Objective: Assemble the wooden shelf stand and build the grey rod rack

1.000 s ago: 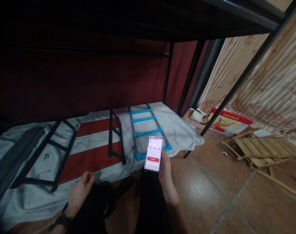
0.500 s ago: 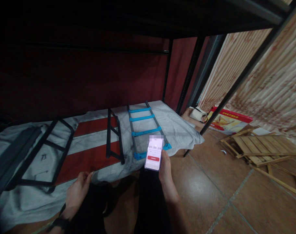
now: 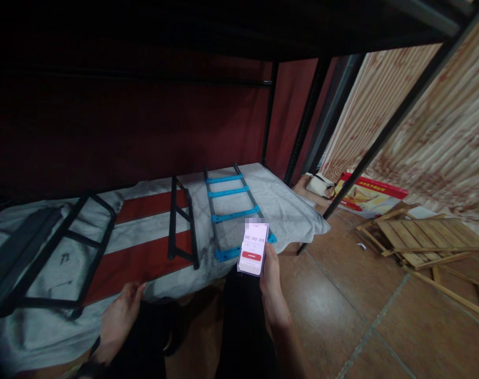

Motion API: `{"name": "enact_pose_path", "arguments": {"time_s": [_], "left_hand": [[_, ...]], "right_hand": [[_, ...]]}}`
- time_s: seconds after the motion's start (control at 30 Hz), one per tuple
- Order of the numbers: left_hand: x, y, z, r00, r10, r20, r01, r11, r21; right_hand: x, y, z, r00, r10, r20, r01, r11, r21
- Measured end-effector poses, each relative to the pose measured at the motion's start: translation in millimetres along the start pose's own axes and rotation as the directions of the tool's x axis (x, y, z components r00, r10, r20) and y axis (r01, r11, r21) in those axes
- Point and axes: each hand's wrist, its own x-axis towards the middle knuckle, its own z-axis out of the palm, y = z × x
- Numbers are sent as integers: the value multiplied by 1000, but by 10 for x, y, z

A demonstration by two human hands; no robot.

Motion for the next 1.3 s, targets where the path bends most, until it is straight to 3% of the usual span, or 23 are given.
{"name": "enact_pose_path", "arguments": {"time_s": [0.23, 0.67, 1.03, 1.3], "left_hand": [[28, -32, 40, 1000, -4, 30, 4, 1000, -12], [19, -45, 74, 999, -2, -42, 1, 1000, -14], [23, -17, 65, 998, 0, -67, -1, 1000, -11], [28, -17, 69, 998, 6, -62, -8, 1000, -21]], "right_hand": [[11, -32, -29, 1000, 12, -28, -12, 1000, -5], [-21, -51, -35, 1000, 11, -18, -11, 1000, -21], [-8, -59, -43, 998, -55, 4, 55, 997, -60], [27, -37, -52, 1000, -26, 10, 27, 998, -62]]}}
